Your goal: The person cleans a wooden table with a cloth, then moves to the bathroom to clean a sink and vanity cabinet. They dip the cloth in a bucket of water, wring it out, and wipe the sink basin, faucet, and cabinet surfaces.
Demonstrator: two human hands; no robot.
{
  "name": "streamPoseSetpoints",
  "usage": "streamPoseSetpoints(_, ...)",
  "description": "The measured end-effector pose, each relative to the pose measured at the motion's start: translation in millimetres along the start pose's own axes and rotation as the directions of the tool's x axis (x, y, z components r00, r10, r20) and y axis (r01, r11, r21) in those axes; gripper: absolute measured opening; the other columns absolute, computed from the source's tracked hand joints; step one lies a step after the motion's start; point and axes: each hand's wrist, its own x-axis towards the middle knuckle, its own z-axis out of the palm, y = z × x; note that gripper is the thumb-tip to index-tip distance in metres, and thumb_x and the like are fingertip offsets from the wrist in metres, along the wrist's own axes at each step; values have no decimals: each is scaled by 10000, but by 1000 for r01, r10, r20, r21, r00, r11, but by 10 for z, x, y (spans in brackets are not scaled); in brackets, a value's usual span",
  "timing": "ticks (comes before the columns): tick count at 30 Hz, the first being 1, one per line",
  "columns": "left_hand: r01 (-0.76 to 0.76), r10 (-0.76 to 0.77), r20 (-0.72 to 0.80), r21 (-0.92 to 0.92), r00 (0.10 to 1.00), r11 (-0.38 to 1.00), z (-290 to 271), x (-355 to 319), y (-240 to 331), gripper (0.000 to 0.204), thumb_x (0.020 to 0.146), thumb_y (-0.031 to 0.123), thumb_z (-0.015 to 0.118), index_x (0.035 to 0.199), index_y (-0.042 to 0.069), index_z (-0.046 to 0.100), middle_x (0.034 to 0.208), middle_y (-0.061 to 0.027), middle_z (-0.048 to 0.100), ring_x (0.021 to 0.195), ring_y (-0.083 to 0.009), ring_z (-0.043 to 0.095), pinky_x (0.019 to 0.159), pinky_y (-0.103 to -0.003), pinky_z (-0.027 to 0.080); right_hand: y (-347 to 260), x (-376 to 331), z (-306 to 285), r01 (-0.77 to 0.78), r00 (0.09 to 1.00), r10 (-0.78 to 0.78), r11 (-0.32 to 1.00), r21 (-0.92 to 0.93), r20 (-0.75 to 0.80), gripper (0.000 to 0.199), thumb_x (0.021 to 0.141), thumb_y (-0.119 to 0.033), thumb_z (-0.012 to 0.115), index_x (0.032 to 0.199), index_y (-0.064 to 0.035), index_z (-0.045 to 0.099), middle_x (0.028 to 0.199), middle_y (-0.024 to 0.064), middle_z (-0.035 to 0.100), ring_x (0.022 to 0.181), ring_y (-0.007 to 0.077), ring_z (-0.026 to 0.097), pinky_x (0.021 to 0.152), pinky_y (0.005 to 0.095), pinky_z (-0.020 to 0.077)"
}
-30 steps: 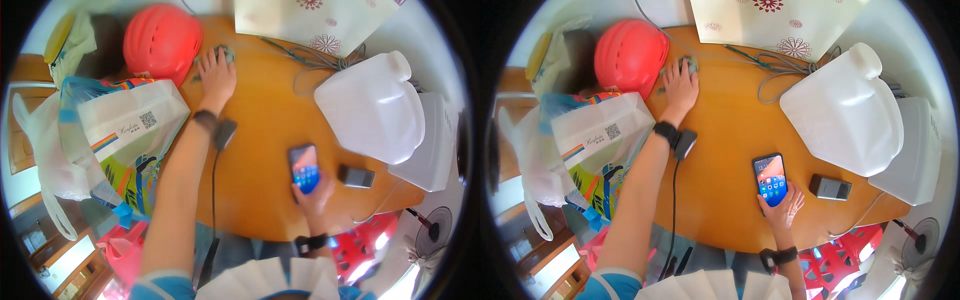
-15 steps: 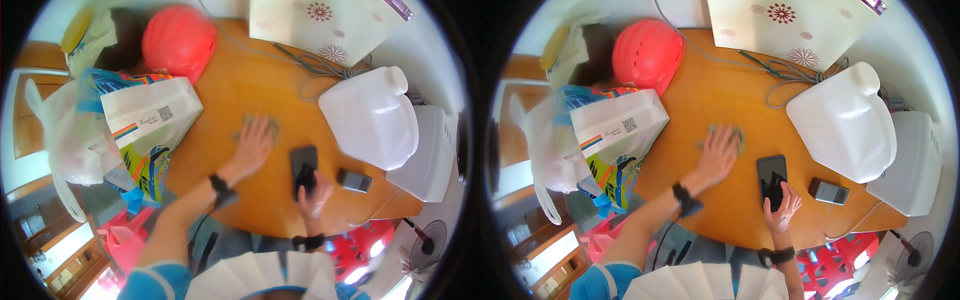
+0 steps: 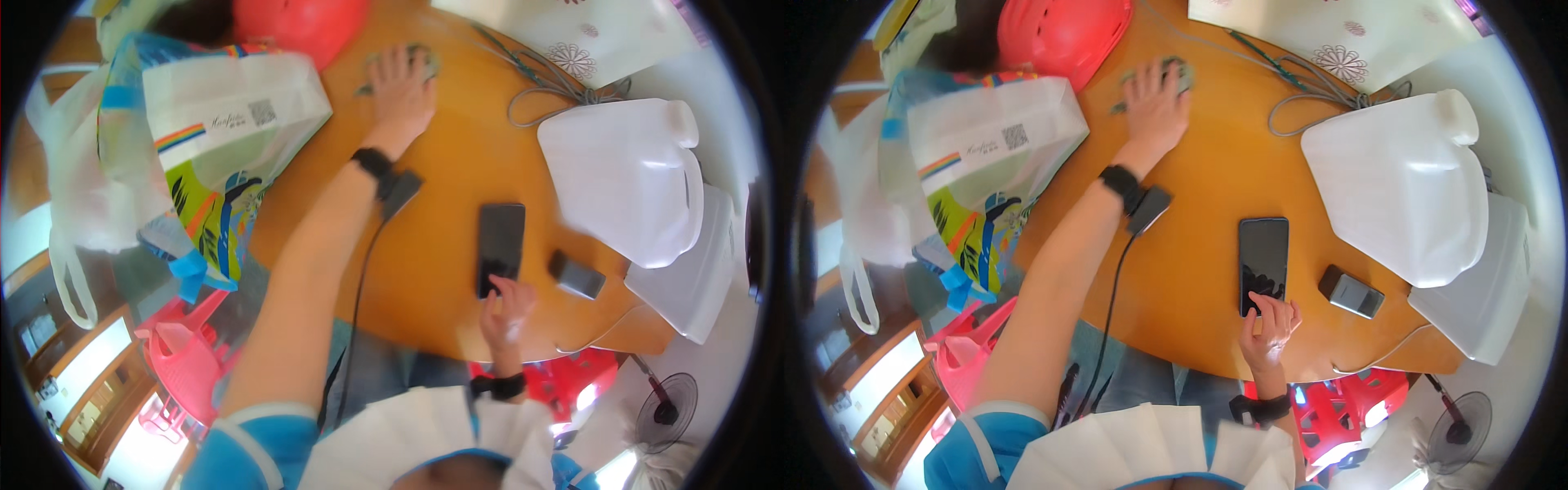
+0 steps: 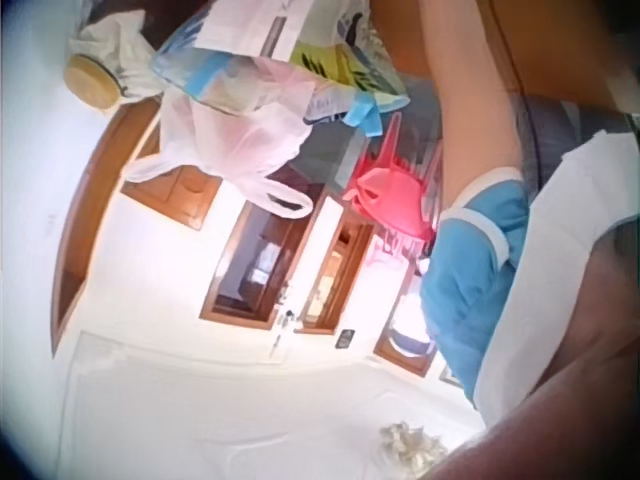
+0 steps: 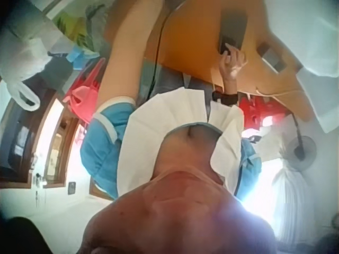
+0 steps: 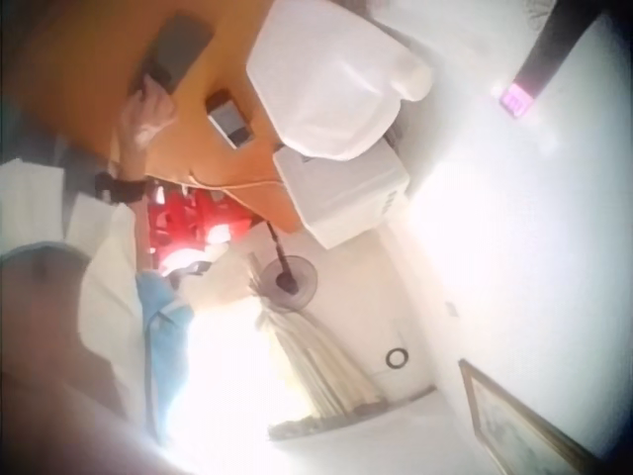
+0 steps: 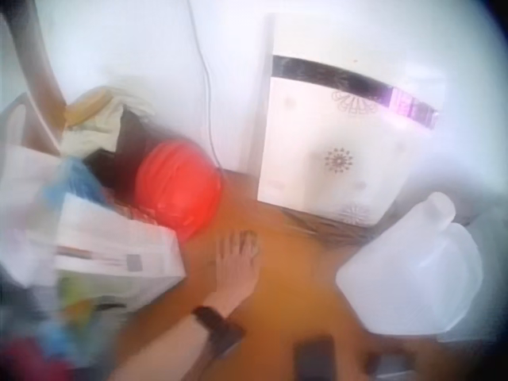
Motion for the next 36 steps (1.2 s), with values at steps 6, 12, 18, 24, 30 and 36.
streamPoseSetpoints(6,-164,218,182,-272,959,948,-269,-939,681,445,797,228,498,1206,67,429,1316,-166,321,1226,-350,269,985,-491,215,148,-209,-42,74,997,-74,997,-36,-13,195,696,0,550,853,-103,604,781,6,570,744,164,530,898,383,282)
streamPoseSetpoints(12,-3,95,262,-329,960,944,-991,-2069,346,409,724,160,563,1114,61,497,1183,-159,457,1178,-361,337,991,-489,219,169,-50,-473,99,994,-99,995,-10,37,193,694,10,546,840,-102,605,718,31,565,705,187,536,883,391,297)
streamPoseSetpoints(18,85,-174,148,475,974,876,-885,-1951,-599,417,865,215,391,1192,-42,417,1269,-239,373,1190,-375,330,997,-477,222,616,-389,-776,115,993,-116,993,-23,-35,169,647,-13,565,783,-106,601,671,36,545,682,193,536,854,406,335)
streamPoseSetpoints(24,-173,-401,417,837,815,519,-905,-2212,-843,338,884,182,354,1159,18,459,1179,-200,462,1074,-344,458,865,-443,399,1178,-731,-1240,63,994,-65,998,-27,-85,176,615,-39,573,778,-101,596,674,34,547,688,185,538,843,398,352)
streamPoseSetpoints(30,-71,223,-24,910,974,409,-849,-2323,-409,316,907,196,335,1123,13,475,1136,-180,484,1027,-300,484,809,-393,432,1462,-1287,-1608,-143,958,132,989,-23,-255,174,639,-36,567,796,-103,597,699,32,562,707,180,548,837,383,360)
streamPoseSetpoints(36,-74,65,83,110,994,991,-876,-3010,550,356,898,143,341,1184,-60,401,1248,-213,392,1151,-354,378,976,-408,296,1589,-1722,-1742,-267,901,248,964,-4,-355,174,652,-27,565,806,-101,598,720,32,576,722,182,562,850,391,359)
